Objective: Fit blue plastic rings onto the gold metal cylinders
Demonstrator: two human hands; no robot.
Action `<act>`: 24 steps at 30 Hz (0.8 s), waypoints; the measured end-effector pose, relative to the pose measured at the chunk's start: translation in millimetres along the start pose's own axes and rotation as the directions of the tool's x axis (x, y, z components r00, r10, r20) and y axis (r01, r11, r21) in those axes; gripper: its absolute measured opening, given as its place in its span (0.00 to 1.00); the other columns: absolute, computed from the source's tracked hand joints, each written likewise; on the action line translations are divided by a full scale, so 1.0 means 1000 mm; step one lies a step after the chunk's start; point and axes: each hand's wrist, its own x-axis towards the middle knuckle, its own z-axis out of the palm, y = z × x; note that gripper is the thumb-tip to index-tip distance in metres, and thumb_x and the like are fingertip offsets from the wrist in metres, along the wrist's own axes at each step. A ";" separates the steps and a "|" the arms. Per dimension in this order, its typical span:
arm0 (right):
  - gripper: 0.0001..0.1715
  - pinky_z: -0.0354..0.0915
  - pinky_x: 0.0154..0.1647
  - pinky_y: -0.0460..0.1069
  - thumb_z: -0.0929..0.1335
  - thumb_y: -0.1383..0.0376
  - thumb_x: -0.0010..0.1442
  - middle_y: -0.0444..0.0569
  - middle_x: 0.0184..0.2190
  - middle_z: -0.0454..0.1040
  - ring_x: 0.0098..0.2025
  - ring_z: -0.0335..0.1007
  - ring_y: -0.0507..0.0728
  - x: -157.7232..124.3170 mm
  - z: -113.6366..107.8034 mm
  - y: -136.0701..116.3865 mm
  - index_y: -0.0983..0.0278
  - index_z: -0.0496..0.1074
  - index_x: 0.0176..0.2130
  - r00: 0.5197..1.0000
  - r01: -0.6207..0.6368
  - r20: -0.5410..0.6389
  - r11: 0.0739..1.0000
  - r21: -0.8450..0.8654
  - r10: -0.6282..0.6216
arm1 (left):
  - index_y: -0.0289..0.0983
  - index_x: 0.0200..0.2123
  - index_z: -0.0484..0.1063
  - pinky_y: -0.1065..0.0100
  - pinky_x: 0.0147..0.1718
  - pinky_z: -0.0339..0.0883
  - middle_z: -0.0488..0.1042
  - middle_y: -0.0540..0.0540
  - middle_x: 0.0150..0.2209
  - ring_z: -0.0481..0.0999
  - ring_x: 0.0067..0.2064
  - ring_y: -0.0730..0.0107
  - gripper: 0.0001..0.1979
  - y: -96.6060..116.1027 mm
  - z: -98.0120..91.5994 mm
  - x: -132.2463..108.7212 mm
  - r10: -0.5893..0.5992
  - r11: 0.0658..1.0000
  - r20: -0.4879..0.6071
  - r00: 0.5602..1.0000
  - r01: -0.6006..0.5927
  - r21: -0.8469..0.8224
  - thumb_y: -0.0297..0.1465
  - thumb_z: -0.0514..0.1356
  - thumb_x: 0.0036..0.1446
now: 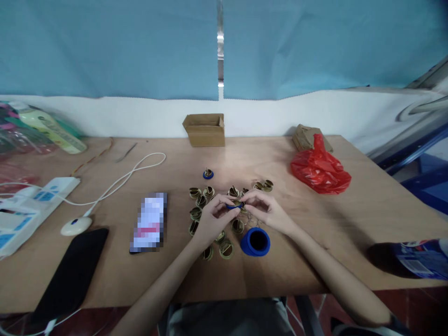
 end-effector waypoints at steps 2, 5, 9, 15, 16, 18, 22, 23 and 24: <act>0.12 0.67 0.35 0.49 0.71 0.58 0.65 0.45 0.34 0.72 0.34 0.69 0.53 0.000 0.000 0.001 0.60 0.74 0.46 1.000 -0.012 -0.002 1.000 -0.001 0.012 | 0.37 0.32 0.71 0.59 0.50 0.74 0.80 0.42 0.43 0.80 0.51 0.59 0.10 0.000 0.001 -0.001 -0.013 0.999 0.002 1.000 0.013 -0.031 0.35 0.69 0.54; 0.12 0.67 0.35 0.49 0.72 0.57 0.64 0.46 0.34 0.72 0.34 0.69 0.53 0.000 0.000 0.001 0.60 0.75 0.45 1.000 0.015 -0.008 1.000 -0.025 -0.015 | 0.37 0.30 0.71 0.57 0.50 0.75 0.81 0.42 0.43 0.81 0.50 0.58 0.12 -0.001 0.002 -0.001 -0.035 0.998 0.007 0.999 0.035 -0.048 0.36 0.70 0.53; 0.09 0.66 0.35 0.49 0.71 0.58 0.65 0.47 0.35 0.73 0.35 0.69 0.54 0.001 0.000 0.000 0.61 0.76 0.43 0.997 0.076 -0.022 0.994 -0.076 -0.078 | 0.38 0.29 0.71 0.60 0.47 0.75 0.81 0.44 0.39 0.82 0.46 0.60 0.11 -0.003 0.001 0.000 -0.025 1.000 -0.005 1.000 0.025 -0.001 0.36 0.69 0.54; 0.08 0.65 0.35 0.50 0.70 0.60 0.66 0.45 0.32 0.71 0.33 0.67 0.53 0.000 0.000 0.001 0.61 0.75 0.42 0.988 0.151 -0.010 0.978 -0.144 -0.154 | 0.38 0.27 0.70 0.68 0.36 0.70 0.77 0.49 0.31 0.77 0.35 0.68 0.11 0.001 0.002 0.001 0.030 0.989 -0.028 0.999 -0.026 0.146 0.36 0.64 0.58; 0.08 0.65 0.35 0.49 0.70 0.60 0.66 0.45 0.31 0.70 0.33 0.66 0.53 0.000 -0.001 0.002 0.62 0.75 0.41 0.987 0.159 -0.004 0.976 -0.146 -0.161 | 0.38 0.27 0.69 0.69 0.34 0.69 0.75 0.49 0.29 0.75 0.33 0.69 0.11 0.002 0.002 0.001 0.029 0.986 -0.026 0.999 -0.025 0.164 0.36 0.64 0.59; 0.08 0.64 0.34 0.49 0.70 0.59 0.67 0.44 0.30 0.70 0.32 0.66 0.53 0.000 -0.001 0.003 0.62 0.74 0.41 0.987 0.163 0.010 0.974 -0.156 -0.163 | 0.38 0.27 0.68 0.70 0.32 0.66 0.72 0.51 0.27 0.71 0.30 0.72 0.13 0.004 0.003 0.000 0.026 0.984 -0.011 1.000 -0.024 0.177 0.37 0.63 0.60; 0.08 0.64 0.34 0.49 0.69 0.59 0.67 0.45 0.30 0.69 0.33 0.65 0.54 -0.001 -0.001 0.003 0.61 0.74 0.40 0.986 0.165 0.032 0.965 -0.204 -0.161 | 0.37 0.26 0.66 0.72 0.29 0.62 0.66 0.54 0.25 0.66 0.27 0.75 0.15 0.003 0.004 -0.001 0.013 0.984 0.004 1.000 -0.014 0.176 0.38 0.61 0.61; 0.08 0.64 0.34 0.49 0.69 0.59 0.67 0.45 0.30 0.70 0.33 0.65 0.54 -0.001 -0.001 0.003 0.62 0.74 0.39 0.987 0.163 0.039 0.964 -0.209 -0.159 | 0.37 0.27 0.66 0.72 0.29 0.62 0.66 0.53 0.25 0.66 0.28 0.74 0.14 0.002 0.004 -0.001 0.008 0.984 0.002 1.000 -0.009 0.178 0.38 0.61 0.62; 0.08 0.64 0.34 0.49 0.69 0.59 0.67 0.45 0.30 0.70 0.33 0.65 0.53 -0.001 0.000 0.003 0.62 0.73 0.38 0.987 0.161 0.044 0.964 -0.209 -0.155 | 0.37 0.28 0.67 0.71 0.30 0.63 0.68 0.53 0.26 0.68 0.29 0.74 0.13 0.002 0.004 0.000 0.003 0.984 0.003 1.000 -0.003 0.178 0.38 0.61 0.62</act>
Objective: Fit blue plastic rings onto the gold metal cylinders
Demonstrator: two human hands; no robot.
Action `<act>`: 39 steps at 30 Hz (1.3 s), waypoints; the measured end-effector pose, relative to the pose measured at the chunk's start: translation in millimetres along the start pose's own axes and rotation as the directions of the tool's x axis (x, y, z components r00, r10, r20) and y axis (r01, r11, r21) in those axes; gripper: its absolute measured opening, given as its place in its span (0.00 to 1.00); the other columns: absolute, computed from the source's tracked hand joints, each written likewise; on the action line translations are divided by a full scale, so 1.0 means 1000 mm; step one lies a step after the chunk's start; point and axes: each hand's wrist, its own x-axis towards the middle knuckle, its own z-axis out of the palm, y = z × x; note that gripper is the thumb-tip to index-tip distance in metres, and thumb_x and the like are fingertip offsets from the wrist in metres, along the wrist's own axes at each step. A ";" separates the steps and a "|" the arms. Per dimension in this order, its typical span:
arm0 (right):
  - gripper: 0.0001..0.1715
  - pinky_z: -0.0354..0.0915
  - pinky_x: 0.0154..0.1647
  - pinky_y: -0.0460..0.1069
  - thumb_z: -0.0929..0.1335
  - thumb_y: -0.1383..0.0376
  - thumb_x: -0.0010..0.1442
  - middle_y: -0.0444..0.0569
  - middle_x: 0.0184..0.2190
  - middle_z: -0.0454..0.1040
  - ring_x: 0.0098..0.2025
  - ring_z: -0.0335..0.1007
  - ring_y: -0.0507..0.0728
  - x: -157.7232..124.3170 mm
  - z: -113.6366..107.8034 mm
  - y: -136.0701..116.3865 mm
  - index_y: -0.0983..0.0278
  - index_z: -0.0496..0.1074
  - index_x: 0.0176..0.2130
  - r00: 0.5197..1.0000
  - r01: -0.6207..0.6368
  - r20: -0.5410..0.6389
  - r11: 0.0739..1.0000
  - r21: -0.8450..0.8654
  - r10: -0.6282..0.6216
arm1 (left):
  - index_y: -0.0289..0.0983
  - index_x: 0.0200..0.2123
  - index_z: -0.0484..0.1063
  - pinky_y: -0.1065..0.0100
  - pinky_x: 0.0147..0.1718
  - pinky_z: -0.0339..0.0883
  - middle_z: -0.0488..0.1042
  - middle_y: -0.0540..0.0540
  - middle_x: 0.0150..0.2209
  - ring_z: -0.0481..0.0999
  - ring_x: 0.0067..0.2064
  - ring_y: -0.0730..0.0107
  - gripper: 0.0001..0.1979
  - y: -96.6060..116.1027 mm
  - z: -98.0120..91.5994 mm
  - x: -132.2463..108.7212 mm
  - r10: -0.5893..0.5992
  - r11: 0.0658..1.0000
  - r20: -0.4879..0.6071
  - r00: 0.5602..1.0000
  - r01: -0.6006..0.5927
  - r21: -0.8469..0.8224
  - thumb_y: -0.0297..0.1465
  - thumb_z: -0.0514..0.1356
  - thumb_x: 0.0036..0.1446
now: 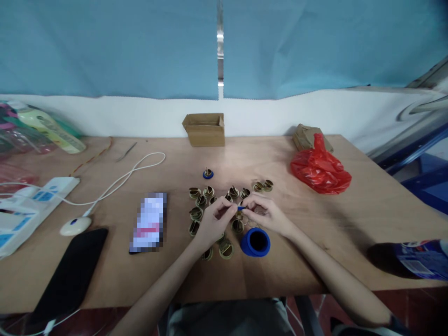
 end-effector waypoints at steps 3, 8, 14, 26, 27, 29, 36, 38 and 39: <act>0.09 0.64 0.34 0.49 0.70 0.59 0.67 0.45 0.30 0.70 0.32 0.66 0.53 0.000 0.002 -0.001 0.62 0.73 0.36 1.000 -0.009 -0.006 1.000 0.015 0.009 | 0.37 0.34 0.72 0.69 0.36 0.68 0.76 0.49 0.31 0.75 0.36 0.69 0.10 -0.002 0.000 0.001 -0.019 0.999 0.013 1.000 0.019 -0.034 0.38 0.61 0.63; 0.08 0.64 0.32 0.48 0.70 0.60 0.66 0.44 0.30 0.71 0.31 0.67 0.52 0.000 0.004 -0.002 0.62 0.75 0.40 0.998 -0.035 -0.056 0.997 0.068 0.039 | 0.38 0.39 0.73 0.60 0.51 0.72 0.82 0.42 0.44 0.81 0.50 0.60 0.10 -0.004 -0.002 0.001 -0.083 0.980 -0.001 0.997 0.081 -0.181 0.35 0.67 0.57; 0.10 0.63 0.29 0.48 0.66 0.59 0.68 0.43 0.27 0.71 0.27 0.66 0.52 0.001 0.002 -0.003 0.62 0.74 0.41 0.977 -0.154 -0.128 0.982 0.108 0.168 | 0.38 0.39 0.73 0.57 0.54 0.72 0.82 0.40 0.47 0.81 0.52 0.58 0.13 -0.002 -0.005 0.003 -0.128 0.960 -0.005 0.992 0.122 -0.252 0.35 0.70 0.54; 0.10 0.57 0.27 0.47 0.66 0.59 0.66 0.41 0.23 0.64 0.25 0.59 0.52 0.004 0.000 0.016 0.63 0.71 0.36 0.931 -0.298 -0.206 0.954 0.042 0.300 | 0.39 0.46 0.70 0.51 0.51 0.76 0.81 0.39 0.49 0.83 0.48 0.56 0.17 -0.003 -0.010 0.004 -0.232 0.836 0.009 0.973 0.205 -0.510 0.44 0.65 0.61; 0.10 0.57 0.27 0.47 0.66 0.59 0.66 0.41 0.23 0.64 0.25 0.59 0.52 0.004 0.001 0.018 0.63 0.71 0.36 0.935 -0.300 -0.190 0.954 0.031 0.300 | 0.39 0.45 0.71 0.51 0.51 0.76 0.81 0.40 0.49 0.83 0.48 0.56 0.18 -0.002 -0.010 0.005 -0.238 0.829 0.015 0.971 0.211 -0.518 0.44 0.65 0.60; 0.10 0.56 0.26 0.47 0.65 0.59 0.66 0.41 0.23 0.65 0.25 0.59 0.52 0.003 0.003 0.021 0.63 0.72 0.37 0.941 -0.304 -0.153 0.953 0.010 0.302 | 0.38 0.45 0.71 0.51 0.52 0.75 0.81 0.40 0.48 0.83 0.48 0.55 0.17 -0.001 -0.010 0.005 -0.244 0.824 0.021 0.970 0.218 -0.524 0.43 0.66 0.59; 0.11 0.54 0.25 0.47 0.65 0.60 0.66 0.40 0.21 0.64 0.23 0.57 0.51 0.002 0.009 0.027 0.63 0.72 0.35 0.945 -0.310 -0.116 0.951 -0.010 0.307 | 0.38 0.44 0.72 0.51 0.52 0.75 0.81 0.40 0.48 0.82 0.48 0.56 0.18 0.002 -0.006 0.008 -0.259 0.836 0.034 0.965 0.242 -0.492 0.44 0.67 0.58; 0.11 0.54 0.25 0.47 0.65 0.59 0.65 0.40 0.21 0.64 0.23 0.57 0.51 0.002 0.011 0.030 0.63 0.72 0.35 0.945 -0.308 -0.115 0.951 -0.011 0.305 | 0.37 0.44 0.72 0.52 0.51 0.76 0.82 0.40 0.47 0.82 0.48 0.56 0.19 0.003 -0.006 0.012 -0.253 0.841 0.048 0.966 0.245 -0.483 0.44 0.67 0.58; 0.12 0.54 0.25 0.47 0.65 0.59 0.65 0.40 0.21 0.64 0.23 0.57 0.51 0.003 0.011 0.031 0.63 0.72 0.35 0.946 -0.307 -0.114 0.952 -0.010 0.304 | 0.37 0.44 0.72 0.52 0.51 0.76 0.82 0.40 0.47 0.82 0.48 0.56 0.19 0.003 -0.006 0.014 -0.248 0.844 0.057 0.967 0.244 -0.478 0.44 0.67 0.58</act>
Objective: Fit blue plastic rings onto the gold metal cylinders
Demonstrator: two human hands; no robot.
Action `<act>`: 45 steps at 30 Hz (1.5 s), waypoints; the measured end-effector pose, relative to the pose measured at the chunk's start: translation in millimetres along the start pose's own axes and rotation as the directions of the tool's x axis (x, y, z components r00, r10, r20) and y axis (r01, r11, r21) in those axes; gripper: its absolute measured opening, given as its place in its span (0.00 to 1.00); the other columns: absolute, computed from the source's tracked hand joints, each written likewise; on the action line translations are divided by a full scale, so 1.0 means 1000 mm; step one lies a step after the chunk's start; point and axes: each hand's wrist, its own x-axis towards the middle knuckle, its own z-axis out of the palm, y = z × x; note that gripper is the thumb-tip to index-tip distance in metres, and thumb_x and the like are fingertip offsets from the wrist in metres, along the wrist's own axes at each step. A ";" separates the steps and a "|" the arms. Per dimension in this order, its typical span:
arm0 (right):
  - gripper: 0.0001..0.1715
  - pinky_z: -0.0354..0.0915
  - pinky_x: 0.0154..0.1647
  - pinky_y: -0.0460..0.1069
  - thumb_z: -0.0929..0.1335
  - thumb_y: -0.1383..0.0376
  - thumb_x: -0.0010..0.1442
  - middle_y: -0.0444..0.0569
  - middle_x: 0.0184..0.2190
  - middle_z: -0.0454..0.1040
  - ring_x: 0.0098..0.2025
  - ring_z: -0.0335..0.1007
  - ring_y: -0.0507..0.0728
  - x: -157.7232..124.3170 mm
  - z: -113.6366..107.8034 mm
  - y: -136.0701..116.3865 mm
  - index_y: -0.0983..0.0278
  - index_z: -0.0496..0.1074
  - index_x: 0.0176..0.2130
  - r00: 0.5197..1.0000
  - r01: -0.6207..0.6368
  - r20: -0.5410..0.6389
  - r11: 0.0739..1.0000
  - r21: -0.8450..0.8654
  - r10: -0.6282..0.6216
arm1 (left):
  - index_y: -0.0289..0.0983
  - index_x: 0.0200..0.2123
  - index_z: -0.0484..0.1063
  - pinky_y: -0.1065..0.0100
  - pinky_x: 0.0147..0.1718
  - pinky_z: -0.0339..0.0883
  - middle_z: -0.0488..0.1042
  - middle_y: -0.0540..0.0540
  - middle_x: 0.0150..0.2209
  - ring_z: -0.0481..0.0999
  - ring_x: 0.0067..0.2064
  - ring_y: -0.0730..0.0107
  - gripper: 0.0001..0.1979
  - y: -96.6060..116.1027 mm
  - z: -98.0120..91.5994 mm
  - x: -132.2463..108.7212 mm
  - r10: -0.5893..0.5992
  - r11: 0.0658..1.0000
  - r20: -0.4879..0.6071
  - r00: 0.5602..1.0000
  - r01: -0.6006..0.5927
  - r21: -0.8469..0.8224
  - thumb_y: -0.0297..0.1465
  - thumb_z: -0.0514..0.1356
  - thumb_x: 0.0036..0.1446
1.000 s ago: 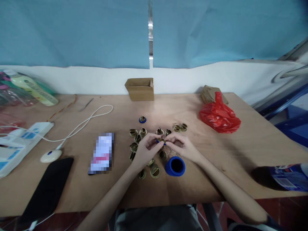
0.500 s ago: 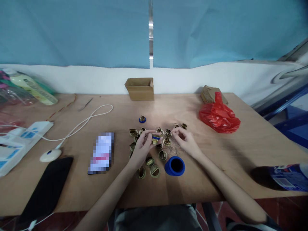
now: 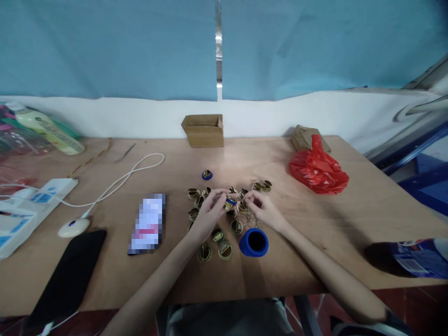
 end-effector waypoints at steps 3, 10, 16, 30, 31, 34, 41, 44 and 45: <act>0.11 0.55 0.25 0.46 0.65 0.59 0.66 0.40 0.21 0.64 0.23 0.58 0.51 0.001 0.002 0.002 0.63 0.71 0.35 1.000 0.007 0.000 1.000 0.009 -0.007 | 0.37 0.44 0.73 0.53 0.51 0.76 0.82 0.40 0.46 0.82 0.49 0.56 0.19 0.003 0.001 0.006 0.005 1.000 0.021 1.000 -0.005 0.017 0.45 0.67 0.58; 0.10 0.56 0.25 0.46 0.64 0.62 0.66 0.39 0.20 0.62 0.22 0.58 0.51 -0.004 0.009 -0.002 0.62 0.72 0.36 0.986 0.029 -0.159 0.994 -0.103 -0.045 | 0.37 0.43 0.73 0.57 0.50 0.76 0.82 0.40 0.47 0.81 0.51 0.57 0.17 0.002 0.000 0.012 -0.009 1.000 0.049 0.999 0.008 0.020 0.44 0.66 0.59; 0.10 0.56 0.25 0.46 0.64 0.61 0.66 0.39 0.20 0.62 0.22 0.59 0.51 -0.005 0.011 0.001 0.63 0.73 0.36 0.965 0.021 -0.259 0.993 -0.116 -0.051 | 0.39 0.45 0.72 0.62 0.48 0.75 0.81 0.41 0.48 0.81 0.50 0.60 0.15 0.003 -0.006 0.007 -0.042 0.998 0.082 0.996 0.038 0.054 0.42 0.64 0.62; 0.11 0.57 0.24 0.47 0.64 0.61 0.66 0.39 0.19 0.62 0.21 0.59 0.51 -0.007 0.008 0.010 0.62 0.73 0.36 0.984 -0.035 -0.178 0.992 -0.125 0.012 | 0.40 0.42 0.73 0.67 0.42 0.71 0.82 0.42 0.47 0.81 0.46 0.64 0.11 0.015 -0.014 0.004 -0.040 0.988 0.050 0.998 0.032 0.154 0.40 0.65 0.61; 0.10 0.57 0.24 0.47 0.65 0.61 0.67 0.39 0.19 0.63 0.21 0.59 0.51 -0.007 0.008 0.010 0.62 0.73 0.36 0.987 -0.030 -0.163 0.991 -0.133 0.007 | 0.40 0.42 0.73 0.66 0.43 0.71 0.82 0.42 0.47 0.81 0.47 0.63 0.11 0.015 -0.015 0.004 -0.043 0.989 0.048 0.998 0.036 0.144 0.40 0.66 0.61; 0.09 0.57 0.24 0.46 0.65 0.60 0.67 0.39 0.21 0.65 0.21 0.60 0.51 -0.008 0.007 0.010 0.62 0.73 0.40 0.994 -0.001 -0.111 0.990 -0.140 -0.014 | 0.41 0.43 0.73 0.65 0.46 0.71 0.82 0.42 0.48 0.80 0.49 0.62 0.13 0.015 -0.017 0.004 -0.088 0.994 0.047 0.995 0.085 0.063 0.40 0.67 0.59; 0.15 0.62 0.30 0.48 0.67 0.58 0.67 0.42 0.26 0.70 0.25 0.63 0.52 -0.007 -0.001 0.003 0.62 0.75 0.50 0.991 0.134 0.055 0.971 -0.198 -0.126 | 0.40 0.46 0.76 0.63 0.52 0.70 0.80 0.42 0.50 0.79 0.54 0.60 0.18 0.014 -0.019 0.007 -0.127 0.985 0.035 0.991 0.130 -0.113 0.35 0.72 0.52; 0.16 0.65 0.33 0.49 0.68 0.59 0.67 0.46 0.33 0.74 0.28 0.66 0.53 -0.007 -0.004 0.000 0.62 0.74 0.52 0.979 0.191 0.110 0.954 -0.230 -0.170 | 0.40 0.46 0.76 0.59 0.54 0.72 0.80 0.42 0.50 0.80 0.53 0.59 0.17 0.013 -0.020 0.008 -0.120 0.981 0.080 0.990 0.131 -0.146 0.36 0.72 0.54; 0.16 0.65 0.34 0.49 0.68 0.59 0.67 0.47 0.33 0.74 0.29 0.67 0.53 -0.008 -0.004 -0.001 0.62 0.74 0.52 0.977 0.199 0.120 0.951 -0.235 -0.175 | 0.41 0.46 0.76 0.58 0.54 0.72 0.80 0.42 0.51 0.80 0.52 0.58 0.17 0.013 -0.020 0.007 -0.125 0.978 0.103 0.987 0.140 -0.154 0.37 0.71 0.55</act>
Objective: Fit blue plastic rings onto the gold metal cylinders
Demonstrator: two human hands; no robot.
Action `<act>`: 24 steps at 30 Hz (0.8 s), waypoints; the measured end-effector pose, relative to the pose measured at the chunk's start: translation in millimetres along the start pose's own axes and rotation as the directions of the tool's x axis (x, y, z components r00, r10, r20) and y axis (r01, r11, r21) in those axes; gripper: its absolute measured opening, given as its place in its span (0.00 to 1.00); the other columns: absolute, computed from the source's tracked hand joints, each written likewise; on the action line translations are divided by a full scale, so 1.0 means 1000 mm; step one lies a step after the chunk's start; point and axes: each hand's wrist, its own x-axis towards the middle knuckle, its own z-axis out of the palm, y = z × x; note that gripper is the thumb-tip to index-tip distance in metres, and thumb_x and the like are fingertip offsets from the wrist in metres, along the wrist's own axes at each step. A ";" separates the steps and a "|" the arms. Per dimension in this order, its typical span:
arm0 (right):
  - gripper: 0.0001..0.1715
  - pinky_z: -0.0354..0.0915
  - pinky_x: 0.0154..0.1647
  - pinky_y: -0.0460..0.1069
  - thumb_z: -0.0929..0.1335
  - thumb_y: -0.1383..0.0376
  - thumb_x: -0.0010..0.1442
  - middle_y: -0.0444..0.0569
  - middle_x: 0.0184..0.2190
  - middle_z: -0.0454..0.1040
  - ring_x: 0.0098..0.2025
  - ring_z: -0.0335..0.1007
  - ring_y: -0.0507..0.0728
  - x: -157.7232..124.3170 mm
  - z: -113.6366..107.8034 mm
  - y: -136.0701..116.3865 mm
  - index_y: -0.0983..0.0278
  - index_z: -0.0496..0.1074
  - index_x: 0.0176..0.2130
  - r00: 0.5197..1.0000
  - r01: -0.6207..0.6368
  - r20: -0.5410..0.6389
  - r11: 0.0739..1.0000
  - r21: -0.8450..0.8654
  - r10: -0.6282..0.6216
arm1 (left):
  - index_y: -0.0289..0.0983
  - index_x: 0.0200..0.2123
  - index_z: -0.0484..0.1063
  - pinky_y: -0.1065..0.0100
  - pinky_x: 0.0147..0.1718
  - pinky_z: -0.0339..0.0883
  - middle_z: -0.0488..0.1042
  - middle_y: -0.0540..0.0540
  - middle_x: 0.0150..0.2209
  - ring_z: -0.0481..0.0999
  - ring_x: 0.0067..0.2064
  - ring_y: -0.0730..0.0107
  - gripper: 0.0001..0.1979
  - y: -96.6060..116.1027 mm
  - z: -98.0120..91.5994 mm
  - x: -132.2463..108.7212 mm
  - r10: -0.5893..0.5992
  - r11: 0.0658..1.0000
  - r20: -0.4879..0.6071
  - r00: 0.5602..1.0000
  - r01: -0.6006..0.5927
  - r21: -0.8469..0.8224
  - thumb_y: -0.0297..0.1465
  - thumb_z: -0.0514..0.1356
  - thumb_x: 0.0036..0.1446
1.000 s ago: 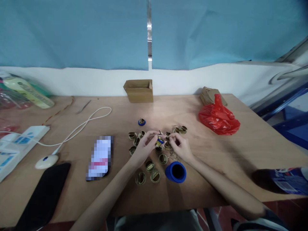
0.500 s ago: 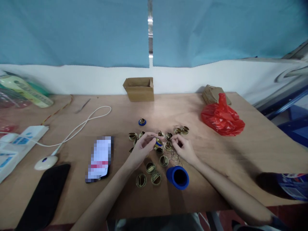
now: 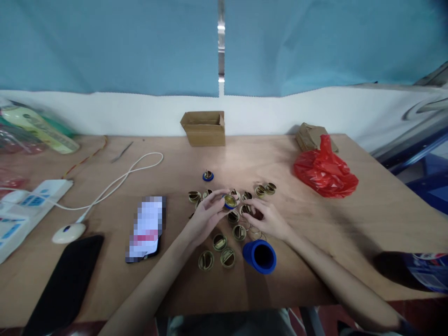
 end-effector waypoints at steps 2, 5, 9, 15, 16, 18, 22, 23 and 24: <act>0.17 0.65 0.33 0.49 0.67 0.59 0.68 0.47 0.33 0.74 0.28 0.66 0.53 0.000 -0.001 -0.001 0.62 0.74 0.53 1.000 0.004 0.006 1.000 -0.005 -0.004 | 0.42 0.48 0.75 0.55 0.53 0.73 0.79 0.43 0.53 0.81 0.50 0.58 0.16 0.000 0.000 -0.001 -0.024 1.000 0.037 0.999 0.025 -0.017 0.39 0.69 0.58; 0.18 0.63 0.30 0.49 0.67 0.58 0.68 0.45 0.30 0.72 0.27 0.64 0.53 -0.001 -0.002 -0.003 0.62 0.73 0.53 1.000 -0.016 -0.025 1.000 0.024 0.017 | 0.43 0.50 0.75 0.57 0.51 0.74 0.78 0.42 0.55 0.82 0.48 0.59 0.17 0.000 -0.001 -0.003 -0.041 0.999 0.045 0.998 0.041 -0.010 0.39 0.67 0.59; 0.14 0.59 0.26 0.48 0.66 0.56 0.69 0.41 0.23 0.66 0.23 0.60 0.52 -0.001 -0.008 -0.006 0.62 0.75 0.47 0.986 -0.103 -0.112 0.976 0.189 0.126 | 0.42 0.51 0.77 0.59 0.49 0.75 0.78 0.41 0.56 0.82 0.48 0.58 0.18 0.001 -0.001 -0.002 -0.016 0.999 0.043 0.999 0.015 0.035 0.40 0.67 0.59; 0.21 0.56 0.25 0.47 0.64 0.52 0.69 0.42 0.22 0.65 0.24 0.57 0.51 0.002 -0.023 -0.007 0.62 0.72 0.31 0.960 -0.184 -0.147 0.932 0.313 0.239 | 0.46 0.52 0.77 0.54 0.53 0.74 0.79 0.43 0.54 0.81 0.51 0.54 0.20 0.003 0.000 -0.002 -0.026 0.996 0.060 0.998 0.021 0.086 0.42 0.66 0.57; 0.21 0.55 0.25 0.47 0.64 0.51 0.68 0.42 0.22 0.64 0.24 0.56 0.51 0.003 -0.025 -0.006 0.62 0.72 0.31 0.959 -0.192 -0.143 0.931 0.311 0.245 | 0.46 0.52 0.77 0.53 0.53 0.74 0.79 0.43 0.53 0.81 0.51 0.54 0.20 0.003 0.000 -0.002 -0.030 0.996 0.064 0.998 0.024 0.088 0.42 0.66 0.57; 0.22 0.54 0.25 0.47 0.65 0.51 0.68 0.41 0.21 0.62 0.23 0.55 0.51 0.005 -0.027 -0.001 0.62 0.70 0.30 0.965 -0.204 -0.097 0.929 0.309 0.245 | 0.46 0.52 0.77 0.53 0.52 0.75 0.80 0.43 0.52 0.81 0.51 0.53 0.19 0.003 0.000 -0.002 -0.032 0.995 0.063 0.997 0.026 0.092 0.42 0.65 0.57; 0.16 0.53 0.24 0.46 0.67 0.53 0.66 0.39 0.22 0.62 0.23 0.54 0.50 0.004 -0.032 0.013 0.63 0.70 0.35 0.971 -0.235 0.103 0.931 0.279 0.215 | 0.45 0.50 0.78 0.55 0.52 0.75 0.80 0.43 0.51 0.82 0.50 0.55 0.17 0.003 -0.001 -0.001 -0.041 0.999 0.065 0.997 0.038 0.037 0.39 0.65 0.58; 0.14 0.53 0.24 0.46 0.68 0.54 0.65 0.39 0.22 0.62 0.23 0.55 0.50 0.003 -0.033 0.018 0.63 0.71 0.38 0.964 -0.248 0.159 0.934 0.259 0.212 | 0.44 0.50 0.78 0.56 0.52 0.74 0.80 0.43 0.51 0.82 0.49 0.56 0.17 0.003 -0.001 -0.001 -0.052 0.999 0.074 0.996 0.051 0.010 0.38 0.65 0.58; 0.13 0.54 0.24 0.46 0.69 0.55 0.65 0.38 0.23 0.63 0.24 0.56 0.50 0.002 -0.034 0.022 0.63 0.71 0.40 0.954 -0.260 0.215 0.937 0.233 0.211 | 0.44 0.50 0.79 0.57 0.52 0.74 0.81 0.43 0.51 0.82 0.49 0.57 0.17 0.003 -0.002 -0.001 -0.064 0.998 0.084 0.994 0.066 -0.016 0.37 0.65 0.58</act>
